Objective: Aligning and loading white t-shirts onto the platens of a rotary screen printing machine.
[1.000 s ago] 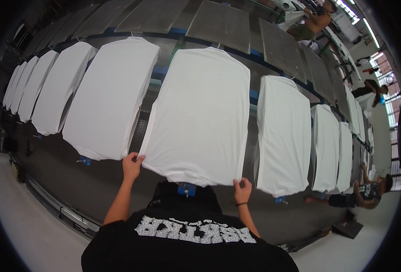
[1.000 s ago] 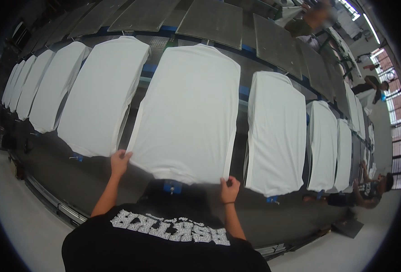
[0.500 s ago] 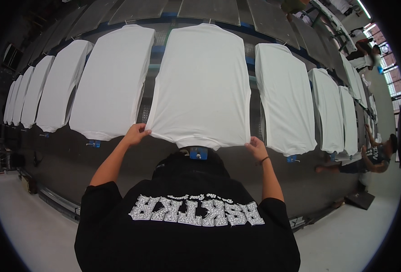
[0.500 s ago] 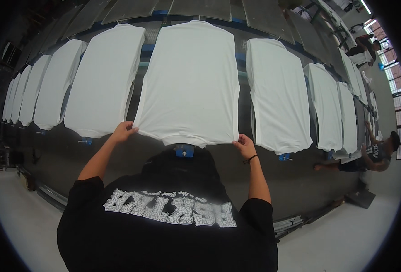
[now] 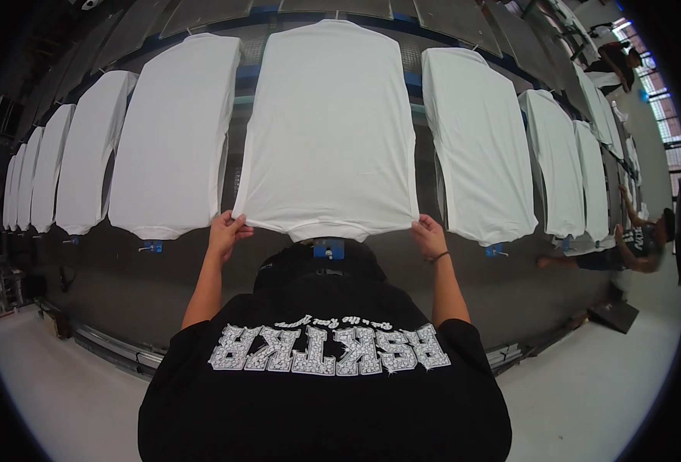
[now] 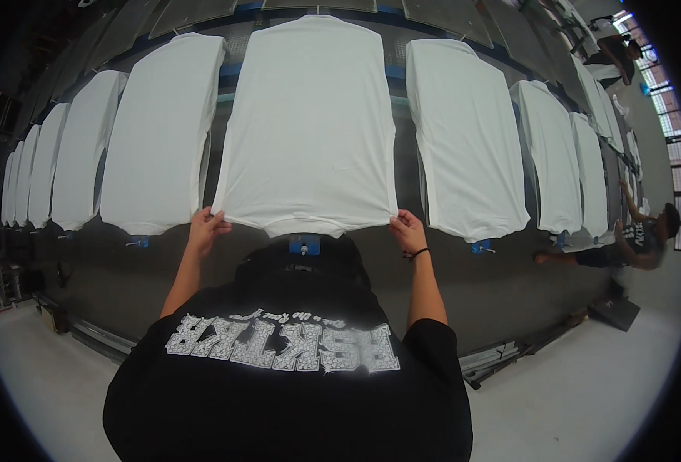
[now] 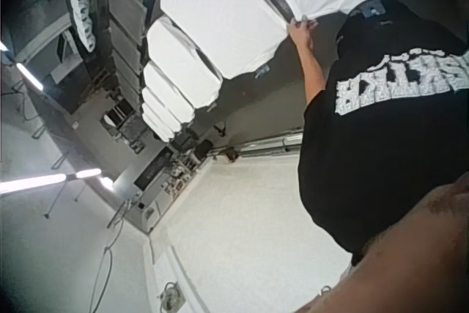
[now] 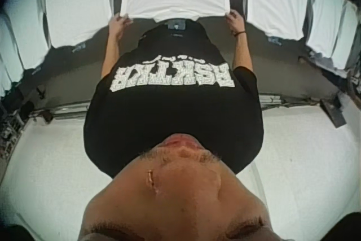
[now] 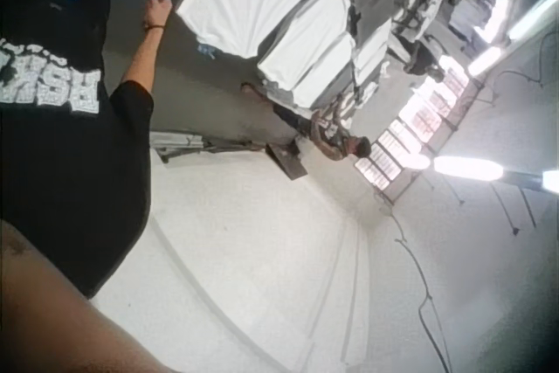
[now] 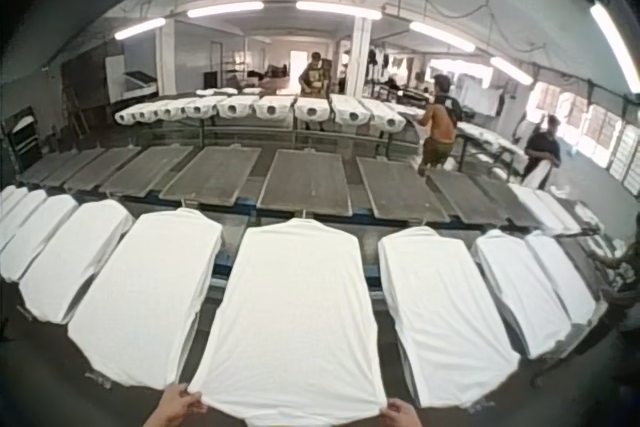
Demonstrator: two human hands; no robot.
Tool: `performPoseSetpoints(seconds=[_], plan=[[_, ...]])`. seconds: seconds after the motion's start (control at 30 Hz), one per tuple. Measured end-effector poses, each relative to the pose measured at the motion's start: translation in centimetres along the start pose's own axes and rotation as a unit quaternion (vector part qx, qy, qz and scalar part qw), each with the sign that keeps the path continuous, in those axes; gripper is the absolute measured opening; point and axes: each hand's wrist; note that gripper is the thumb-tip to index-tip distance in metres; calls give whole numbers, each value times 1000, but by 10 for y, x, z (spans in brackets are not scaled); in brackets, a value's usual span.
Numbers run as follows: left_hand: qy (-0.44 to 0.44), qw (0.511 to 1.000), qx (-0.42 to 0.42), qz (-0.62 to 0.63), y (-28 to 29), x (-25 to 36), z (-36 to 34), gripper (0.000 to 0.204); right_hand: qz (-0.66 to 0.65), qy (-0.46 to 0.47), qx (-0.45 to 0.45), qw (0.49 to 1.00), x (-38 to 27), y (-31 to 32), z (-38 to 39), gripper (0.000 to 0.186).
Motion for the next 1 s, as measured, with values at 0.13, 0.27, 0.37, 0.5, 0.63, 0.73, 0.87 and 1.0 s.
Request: performPoseSetpoints(seconds=[0.13, 0.27, 0.37, 0.5, 0.63, 0.73, 0.87, 1.0], plan=[[-8, 999, 29, 13, 1, -4, 5, 11, -1, -9, -25, 1000, -1, -4, 8, 16], [-23, 998, 39, 31, 1, -7, 3, 11, 164, 27, 70, 984, -5, 1, 4, 10], [3, 999, 21, 36, 5, -8, 1, 13, 118, 31, 50, 991, -3, 1, 1, 11], [90, 994, 3, -68, -2, 15, 4, 22, 95, -23, 39, 994, -6, 9, -4, 19], [46, 968, 59, -239, -20, 22, -19, 30, 247, 107, 171, 948, -32, -29, -26, 27], [-200, 891, 117, -390, -34, 10, -69, 36, 225, 196, 235, 925, -54, -48, -59, 32], [-136, 900, 170, -378, -51, 20, -123, 37, 186, 180, 255, 932, -68, -43, -102, 31], [-201, 893, 206, -347, -57, 11, -126, 37, 255, 161, 272, 914, -64, -29, -111, 30]])
Point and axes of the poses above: each hand's wrist, its own z-axis away from the middle knuckle, its own y-axis out of the back of the hand, x = y × z, and after that the axes turned 14 degrees about -y, right-handed
